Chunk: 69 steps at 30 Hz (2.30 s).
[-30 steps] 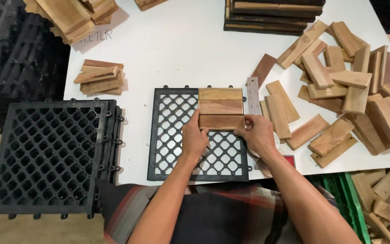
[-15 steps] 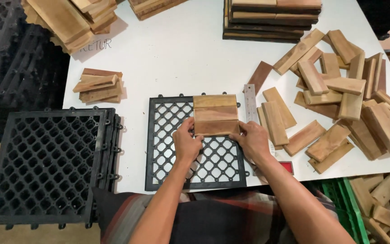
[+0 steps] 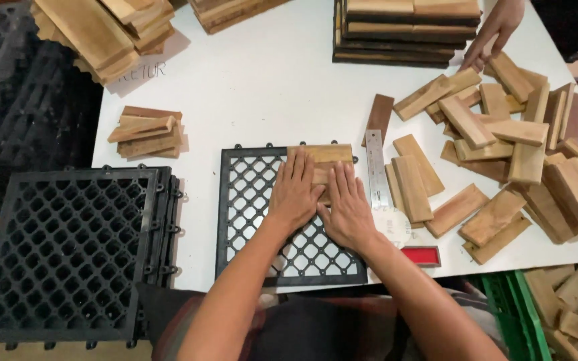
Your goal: Sanding small wooden slats and assembling them into a decorative tile on a plastic grid base.
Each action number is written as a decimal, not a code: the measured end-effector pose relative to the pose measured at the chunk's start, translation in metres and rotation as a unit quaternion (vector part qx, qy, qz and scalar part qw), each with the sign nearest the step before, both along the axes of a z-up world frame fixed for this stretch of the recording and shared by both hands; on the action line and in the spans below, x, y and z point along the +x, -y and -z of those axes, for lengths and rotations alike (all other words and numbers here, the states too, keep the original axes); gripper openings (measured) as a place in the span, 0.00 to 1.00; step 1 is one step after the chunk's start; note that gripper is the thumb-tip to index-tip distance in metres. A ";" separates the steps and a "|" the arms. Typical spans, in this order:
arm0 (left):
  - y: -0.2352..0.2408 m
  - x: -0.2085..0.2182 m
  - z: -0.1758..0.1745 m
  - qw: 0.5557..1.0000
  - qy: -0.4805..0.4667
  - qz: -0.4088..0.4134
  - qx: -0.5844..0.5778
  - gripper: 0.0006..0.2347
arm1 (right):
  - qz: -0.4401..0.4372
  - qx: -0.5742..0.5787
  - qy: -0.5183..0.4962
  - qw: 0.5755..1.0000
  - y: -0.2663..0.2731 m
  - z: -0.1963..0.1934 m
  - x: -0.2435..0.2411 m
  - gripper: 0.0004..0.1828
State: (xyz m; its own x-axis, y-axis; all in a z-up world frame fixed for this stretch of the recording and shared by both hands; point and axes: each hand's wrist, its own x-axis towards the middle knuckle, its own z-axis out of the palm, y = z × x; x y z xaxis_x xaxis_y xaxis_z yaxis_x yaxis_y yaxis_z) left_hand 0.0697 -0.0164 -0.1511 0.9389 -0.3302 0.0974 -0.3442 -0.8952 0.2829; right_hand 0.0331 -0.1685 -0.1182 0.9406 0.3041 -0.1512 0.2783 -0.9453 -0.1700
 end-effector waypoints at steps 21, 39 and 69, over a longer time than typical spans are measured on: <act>-0.001 0.002 -0.011 0.998 -0.044 0.026 0.032 0.35 | -0.042 0.039 0.014 0.998 0.017 0.022 0.036 0.62; 0.062 0.012 0.001 0.999 -0.028 0.023 -0.010 0.35 | 0.028 0.197 -0.095 0.975 0.087 -0.011 0.050 0.55; -0.011 -0.044 -0.129 0.786 -0.104 -0.027 -0.609 0.11 | 0.039 0.428 0.179 0.885 0.078 -0.051 0.007 0.14</act>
